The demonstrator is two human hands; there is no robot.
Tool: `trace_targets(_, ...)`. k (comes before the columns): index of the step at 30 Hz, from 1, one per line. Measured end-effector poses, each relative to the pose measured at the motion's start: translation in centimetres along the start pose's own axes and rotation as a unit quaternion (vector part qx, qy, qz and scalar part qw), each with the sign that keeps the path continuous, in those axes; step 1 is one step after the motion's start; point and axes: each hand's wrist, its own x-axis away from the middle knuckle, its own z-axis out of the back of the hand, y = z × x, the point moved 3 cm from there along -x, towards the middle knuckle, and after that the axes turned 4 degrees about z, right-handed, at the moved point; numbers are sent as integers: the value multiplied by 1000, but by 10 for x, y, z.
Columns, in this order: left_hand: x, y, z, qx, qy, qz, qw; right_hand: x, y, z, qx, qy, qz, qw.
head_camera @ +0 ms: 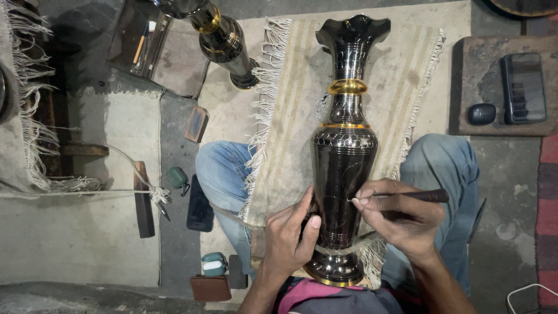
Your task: The person sits cross-legged on the floor with a black metal vase resting on a board, holding it steady with one hand while using a small hand engraving tool to carve decorative patterns into the vase's surface, working around the body of the vase and briefly lifting it near the end.
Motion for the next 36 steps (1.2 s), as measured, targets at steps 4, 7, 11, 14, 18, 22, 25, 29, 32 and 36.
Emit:
trace_targets(4,0,1,1,3,-1,-3,1000,1,1,0,-7,-3,4,1000)
trace_targets(7,-1,1,1,2,-2,-2,1000,2,3,1,-19,-3,12,1000)
trace_targets(11,-1,1,1,3,-1,-5,1000,5,7,1,-33,-3,17,999)
trace_targets(14,-1,1,1,3,-1,-3,1000,7,10,1,-53,-5,10,999)
trace_targets(18,-1,1,0,2,0,-4,1000,8,11,2,-58,-7,17,998)
trace_targets(22,0,0,1,2,-2,-4,1000,8,12,2,-57,-10,28,998)
trace_targets(25,0,-1,1,0,-4,1,1000,8,15,2,-58,-13,32,998)
trace_targets(29,0,-2,0,-5,-3,-1,1000,13,22,5,-90,-29,32,995)
trace_targets(32,-1,-1,3,-3,-14,12,1000,21,31,10,-53,-34,-7,998)
trace_targets(36,-4,14,13,30,-45,41,998,36,51,13,-214,41,-121,968)
